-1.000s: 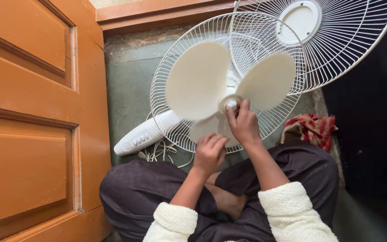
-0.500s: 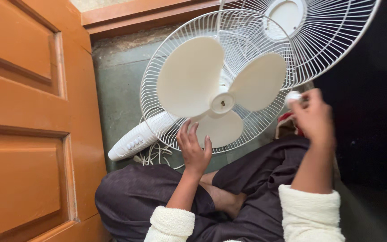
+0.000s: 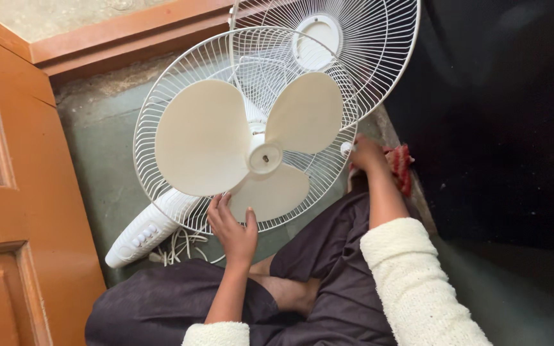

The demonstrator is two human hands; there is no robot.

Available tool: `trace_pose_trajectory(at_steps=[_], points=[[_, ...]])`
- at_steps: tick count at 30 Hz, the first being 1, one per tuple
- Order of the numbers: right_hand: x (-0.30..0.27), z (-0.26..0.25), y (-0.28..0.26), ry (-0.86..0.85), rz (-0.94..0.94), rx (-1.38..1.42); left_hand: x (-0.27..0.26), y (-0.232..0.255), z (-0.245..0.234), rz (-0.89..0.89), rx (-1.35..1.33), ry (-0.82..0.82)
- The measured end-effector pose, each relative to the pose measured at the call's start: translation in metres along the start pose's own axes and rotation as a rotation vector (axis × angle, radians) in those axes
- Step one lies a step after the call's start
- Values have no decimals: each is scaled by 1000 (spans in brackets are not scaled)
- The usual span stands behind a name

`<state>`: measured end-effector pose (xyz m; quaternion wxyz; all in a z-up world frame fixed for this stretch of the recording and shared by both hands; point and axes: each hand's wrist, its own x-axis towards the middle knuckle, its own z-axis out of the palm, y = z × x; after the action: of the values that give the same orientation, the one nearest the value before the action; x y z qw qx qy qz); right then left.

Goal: The person unties a cord, removes the front grill and blades of a pedestal fan by hand, and then wipes the motor housing with a red cloth.

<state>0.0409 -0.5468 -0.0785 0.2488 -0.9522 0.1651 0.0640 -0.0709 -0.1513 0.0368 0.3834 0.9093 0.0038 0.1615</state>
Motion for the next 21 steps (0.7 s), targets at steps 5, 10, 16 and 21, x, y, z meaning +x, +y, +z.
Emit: trace_pose_trajectory(at_steps=[5,10,16,21], points=[[5,-1,-10,-245,201,76,2,-4,4,-51,-29,-1],[-6,-11,-14,7,80,603,11,-12,-13,-198,-207,123],[-36,-27,-58,-159,339,1150,43,-59,-49,-294,-305,474],[-65,-39,-103,-72,208,1049,60,-96,-42,-775,-1023,380]])
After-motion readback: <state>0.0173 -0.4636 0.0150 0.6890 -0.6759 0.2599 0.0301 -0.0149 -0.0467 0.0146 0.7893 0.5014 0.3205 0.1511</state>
